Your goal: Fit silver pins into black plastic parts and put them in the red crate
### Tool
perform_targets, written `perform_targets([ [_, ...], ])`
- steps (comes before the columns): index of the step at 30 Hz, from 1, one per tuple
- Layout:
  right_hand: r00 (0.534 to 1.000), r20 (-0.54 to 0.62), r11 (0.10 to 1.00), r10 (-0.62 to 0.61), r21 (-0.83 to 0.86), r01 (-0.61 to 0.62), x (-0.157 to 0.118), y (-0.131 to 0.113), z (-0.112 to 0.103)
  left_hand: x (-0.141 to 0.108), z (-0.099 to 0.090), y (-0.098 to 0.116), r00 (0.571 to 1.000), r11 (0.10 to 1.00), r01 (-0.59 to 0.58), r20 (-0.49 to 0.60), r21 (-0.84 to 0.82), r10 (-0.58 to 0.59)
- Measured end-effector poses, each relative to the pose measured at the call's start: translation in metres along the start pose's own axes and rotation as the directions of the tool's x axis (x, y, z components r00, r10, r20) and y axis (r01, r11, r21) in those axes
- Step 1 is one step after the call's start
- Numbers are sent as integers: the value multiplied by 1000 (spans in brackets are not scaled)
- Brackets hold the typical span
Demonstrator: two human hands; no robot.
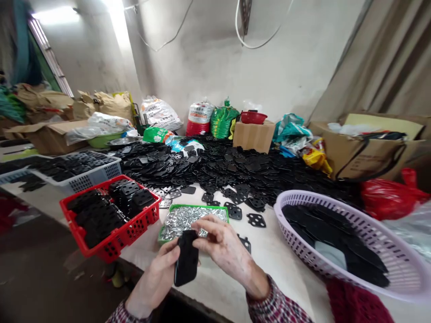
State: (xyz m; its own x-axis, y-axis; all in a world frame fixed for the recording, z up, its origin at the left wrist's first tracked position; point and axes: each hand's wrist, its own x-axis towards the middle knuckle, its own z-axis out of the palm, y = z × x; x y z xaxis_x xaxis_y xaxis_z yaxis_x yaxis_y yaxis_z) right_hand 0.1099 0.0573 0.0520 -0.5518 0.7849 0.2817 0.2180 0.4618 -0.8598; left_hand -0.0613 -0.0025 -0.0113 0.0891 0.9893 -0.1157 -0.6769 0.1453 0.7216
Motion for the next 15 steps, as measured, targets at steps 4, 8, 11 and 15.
perform_targets([
  [4,999,-15,995,38,92,-37,10,-3,7,1,0,8,1000,999,-28,-1,-41,28],
  [8,983,-72,969,168,194,-152,13,3,16,4,-3,9,995,997,-79,-58,-24,77],
  [11,967,-79,938,241,273,-212,15,6,20,6,-4,8,985,992,-122,-120,26,125],
  [15,954,-126,920,274,323,-221,17,7,23,3,-3,10,937,958,-178,-258,225,234],
])
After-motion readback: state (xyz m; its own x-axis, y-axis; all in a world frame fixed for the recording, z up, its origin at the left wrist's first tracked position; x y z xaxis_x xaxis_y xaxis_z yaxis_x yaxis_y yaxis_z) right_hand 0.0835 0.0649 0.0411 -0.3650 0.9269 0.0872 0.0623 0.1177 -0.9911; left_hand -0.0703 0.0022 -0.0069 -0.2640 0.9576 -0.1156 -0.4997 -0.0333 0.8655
